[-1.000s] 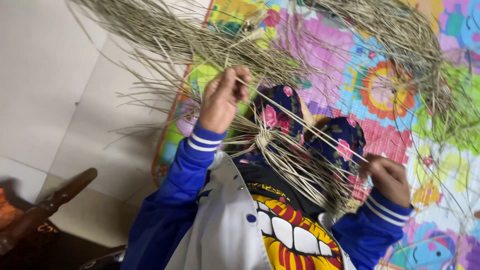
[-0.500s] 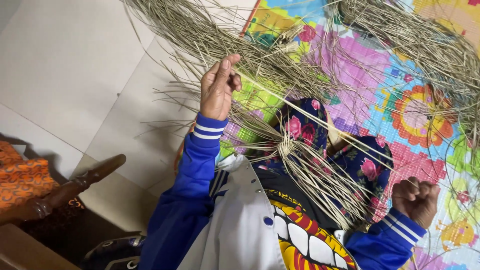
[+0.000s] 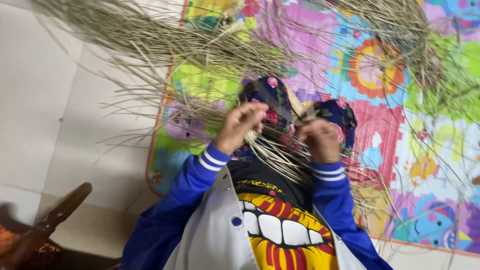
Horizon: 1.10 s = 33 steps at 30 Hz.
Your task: Weaving and braiding long straw fibers together to create a structured bundle.
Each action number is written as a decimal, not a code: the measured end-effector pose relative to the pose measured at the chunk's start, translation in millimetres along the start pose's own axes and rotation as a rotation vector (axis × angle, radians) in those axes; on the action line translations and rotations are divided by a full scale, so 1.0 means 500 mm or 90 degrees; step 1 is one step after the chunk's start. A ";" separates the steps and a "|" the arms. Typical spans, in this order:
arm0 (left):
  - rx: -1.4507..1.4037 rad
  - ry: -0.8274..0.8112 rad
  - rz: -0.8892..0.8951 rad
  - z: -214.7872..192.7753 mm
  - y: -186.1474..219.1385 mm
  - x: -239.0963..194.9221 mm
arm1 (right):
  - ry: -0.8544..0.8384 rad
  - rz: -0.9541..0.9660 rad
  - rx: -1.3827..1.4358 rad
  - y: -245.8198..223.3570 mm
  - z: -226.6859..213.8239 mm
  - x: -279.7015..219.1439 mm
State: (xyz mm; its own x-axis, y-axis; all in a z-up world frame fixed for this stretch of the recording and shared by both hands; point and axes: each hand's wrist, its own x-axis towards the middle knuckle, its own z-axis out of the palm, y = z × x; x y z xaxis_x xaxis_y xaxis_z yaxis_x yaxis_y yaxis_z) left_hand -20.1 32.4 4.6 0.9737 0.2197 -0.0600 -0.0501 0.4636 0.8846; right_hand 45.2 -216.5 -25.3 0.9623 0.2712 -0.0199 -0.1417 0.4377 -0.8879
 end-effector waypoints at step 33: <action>0.047 0.227 0.131 -0.131 0.155 -0.025 | -0.140 0.078 -0.215 -0.047 -0.106 0.014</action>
State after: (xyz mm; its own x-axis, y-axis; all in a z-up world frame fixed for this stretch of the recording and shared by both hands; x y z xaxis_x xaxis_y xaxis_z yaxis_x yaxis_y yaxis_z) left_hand -50.6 121.8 43.4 0.8069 0.5903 -0.0231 -0.2071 0.3192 0.9248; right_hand 67.7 -270.2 -28.8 0.8655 0.4961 -0.0688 -0.1331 0.0954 -0.9865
